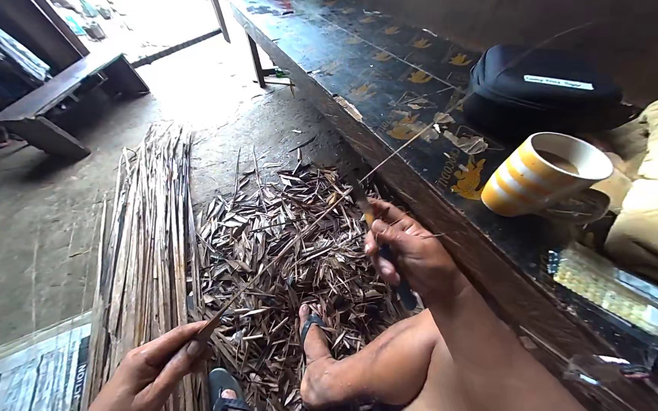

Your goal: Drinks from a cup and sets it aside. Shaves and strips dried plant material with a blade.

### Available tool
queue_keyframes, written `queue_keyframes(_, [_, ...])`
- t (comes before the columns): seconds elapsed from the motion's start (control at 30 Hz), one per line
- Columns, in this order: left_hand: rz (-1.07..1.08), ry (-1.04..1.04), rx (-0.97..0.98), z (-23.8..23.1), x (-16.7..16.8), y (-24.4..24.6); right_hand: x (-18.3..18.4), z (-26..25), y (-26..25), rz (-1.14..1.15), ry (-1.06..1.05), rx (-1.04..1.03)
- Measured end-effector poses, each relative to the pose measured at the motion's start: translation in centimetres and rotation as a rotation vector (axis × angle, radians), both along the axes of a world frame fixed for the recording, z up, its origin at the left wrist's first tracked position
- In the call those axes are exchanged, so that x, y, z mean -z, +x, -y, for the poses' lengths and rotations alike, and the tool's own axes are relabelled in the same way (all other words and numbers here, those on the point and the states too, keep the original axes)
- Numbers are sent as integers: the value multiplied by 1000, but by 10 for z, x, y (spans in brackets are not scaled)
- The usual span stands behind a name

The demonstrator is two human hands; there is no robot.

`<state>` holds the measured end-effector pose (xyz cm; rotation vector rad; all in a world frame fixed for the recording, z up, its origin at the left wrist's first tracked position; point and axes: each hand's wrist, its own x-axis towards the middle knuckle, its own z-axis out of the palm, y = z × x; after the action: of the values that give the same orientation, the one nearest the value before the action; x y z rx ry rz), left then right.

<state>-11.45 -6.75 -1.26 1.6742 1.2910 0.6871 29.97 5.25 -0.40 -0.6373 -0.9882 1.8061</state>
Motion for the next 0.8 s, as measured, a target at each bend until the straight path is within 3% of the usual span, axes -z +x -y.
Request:
queue_keyframes(0.13, [73,-41,-30,-3,-6,19,9,17,-39,14,-49,-243])
queue_keyframes(0.37, [207,-247,15,-8,-16,51,29,43,-82,-15,-62,-393])
queue_keyframes(0.8, [302,-285,77,-12,-11,47,15,17,-42,-7,38,-285])
